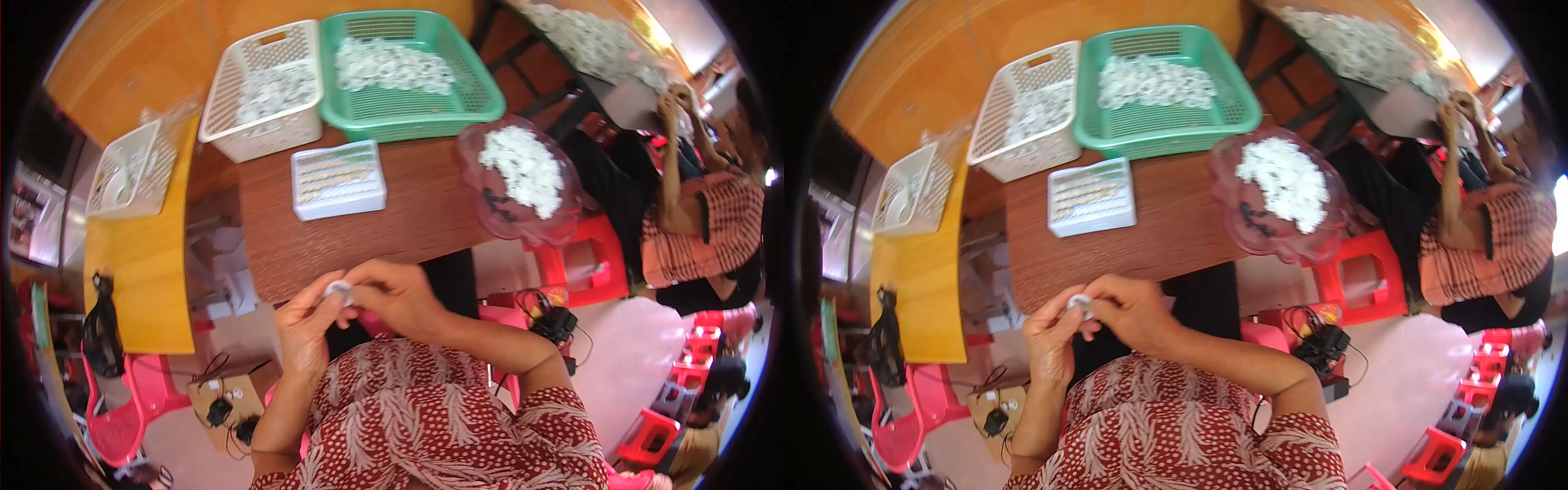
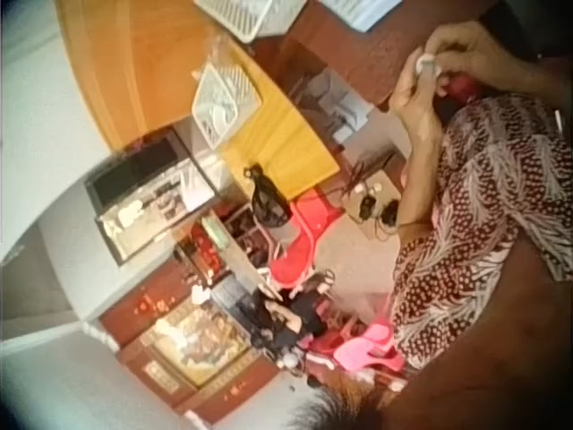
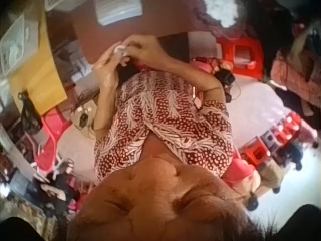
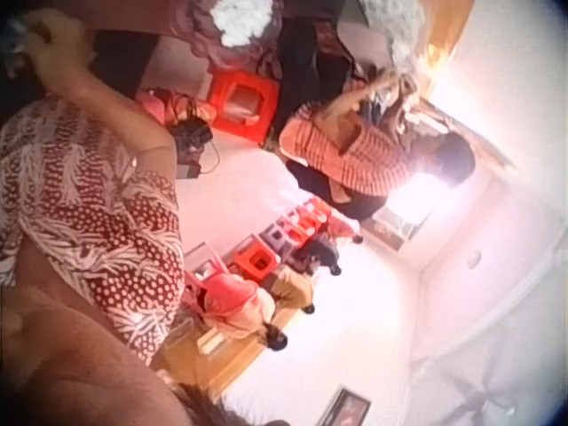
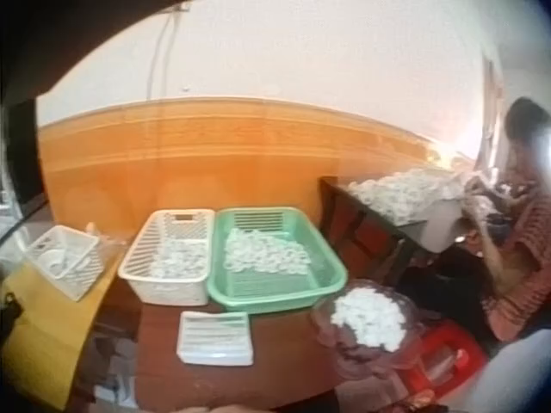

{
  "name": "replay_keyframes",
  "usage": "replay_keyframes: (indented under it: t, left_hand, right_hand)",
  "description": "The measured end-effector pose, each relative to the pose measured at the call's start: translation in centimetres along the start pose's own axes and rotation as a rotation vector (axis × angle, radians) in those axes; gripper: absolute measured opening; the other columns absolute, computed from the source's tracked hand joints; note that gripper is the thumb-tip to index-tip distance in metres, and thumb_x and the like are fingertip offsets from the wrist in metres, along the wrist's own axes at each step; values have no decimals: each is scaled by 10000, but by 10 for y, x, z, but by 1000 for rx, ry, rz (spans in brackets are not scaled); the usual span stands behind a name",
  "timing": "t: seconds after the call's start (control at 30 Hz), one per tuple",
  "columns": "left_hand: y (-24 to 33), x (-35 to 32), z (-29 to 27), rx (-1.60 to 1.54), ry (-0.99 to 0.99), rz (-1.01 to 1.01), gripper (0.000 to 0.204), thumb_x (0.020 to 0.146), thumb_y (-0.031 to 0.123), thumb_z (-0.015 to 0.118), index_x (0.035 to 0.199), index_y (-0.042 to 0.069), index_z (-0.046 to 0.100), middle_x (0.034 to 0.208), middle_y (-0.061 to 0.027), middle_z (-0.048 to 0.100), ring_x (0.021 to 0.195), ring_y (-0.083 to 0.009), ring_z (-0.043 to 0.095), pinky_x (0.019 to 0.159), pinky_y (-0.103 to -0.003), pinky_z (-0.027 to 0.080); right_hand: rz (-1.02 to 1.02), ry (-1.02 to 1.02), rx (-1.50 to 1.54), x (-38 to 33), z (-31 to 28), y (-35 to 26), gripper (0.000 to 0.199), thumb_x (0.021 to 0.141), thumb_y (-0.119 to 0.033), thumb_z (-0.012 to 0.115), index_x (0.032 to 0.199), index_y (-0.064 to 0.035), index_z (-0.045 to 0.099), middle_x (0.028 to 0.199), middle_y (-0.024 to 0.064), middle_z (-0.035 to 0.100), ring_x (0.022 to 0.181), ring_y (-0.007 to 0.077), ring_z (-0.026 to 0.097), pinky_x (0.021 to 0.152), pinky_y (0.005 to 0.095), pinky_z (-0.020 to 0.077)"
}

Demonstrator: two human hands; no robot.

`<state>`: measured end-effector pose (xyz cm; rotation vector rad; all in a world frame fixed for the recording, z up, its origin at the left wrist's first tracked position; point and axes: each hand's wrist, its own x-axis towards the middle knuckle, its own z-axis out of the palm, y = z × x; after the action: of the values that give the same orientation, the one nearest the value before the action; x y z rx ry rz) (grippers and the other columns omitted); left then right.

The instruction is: The person assembles small white plastic components by hand, inserting pieces into housings, then organizing the assembled components into plastic baskets.

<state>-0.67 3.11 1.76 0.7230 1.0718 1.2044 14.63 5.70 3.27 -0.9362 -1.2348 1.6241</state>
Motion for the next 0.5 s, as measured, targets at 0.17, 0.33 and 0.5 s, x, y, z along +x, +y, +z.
replay_keyframes:
  t: [0.17, 0.33, 0.5]
  left_hand:
    - [-8, 6, 2, -83, 88, 52, 310, 843, 7, 617, 1146, -42, 581, 874, -103, 657, 669, -129, 614, 562, -206, 464]
    - [-14, 8, 5, 88, 27, 157, 358, 867, 75, 632, 1209, -4, 563, 991, -24, 590, 878, -80, 531, 806, -213, 436]
    - [-10, 10, 2, 115, 39, 222, 347, 885, 91, 613, 1219, 8, 562, 967, -24, 602, 817, -61, 536, 702, -190, 447]
  right_hand:
    - [30, 52, 163, 0, 5, 15, 100, 882, -44, 585, 957, 15, 555, 810, 41, 619, 727, 73, 586, 622, 200, 461]
    - [183, 167, 140, 3, -1, 19, 110, 869, -67, 610, 925, 5, 549, 809, 59, 627, 682, 72, 578, 589, 186, 467]
    - [237, 102, 164, 7, 5, 27, 98, 879, -84, 600, 908, -5, 549, 790, 60, 626, 678, 72, 582, 585, 191, 471]
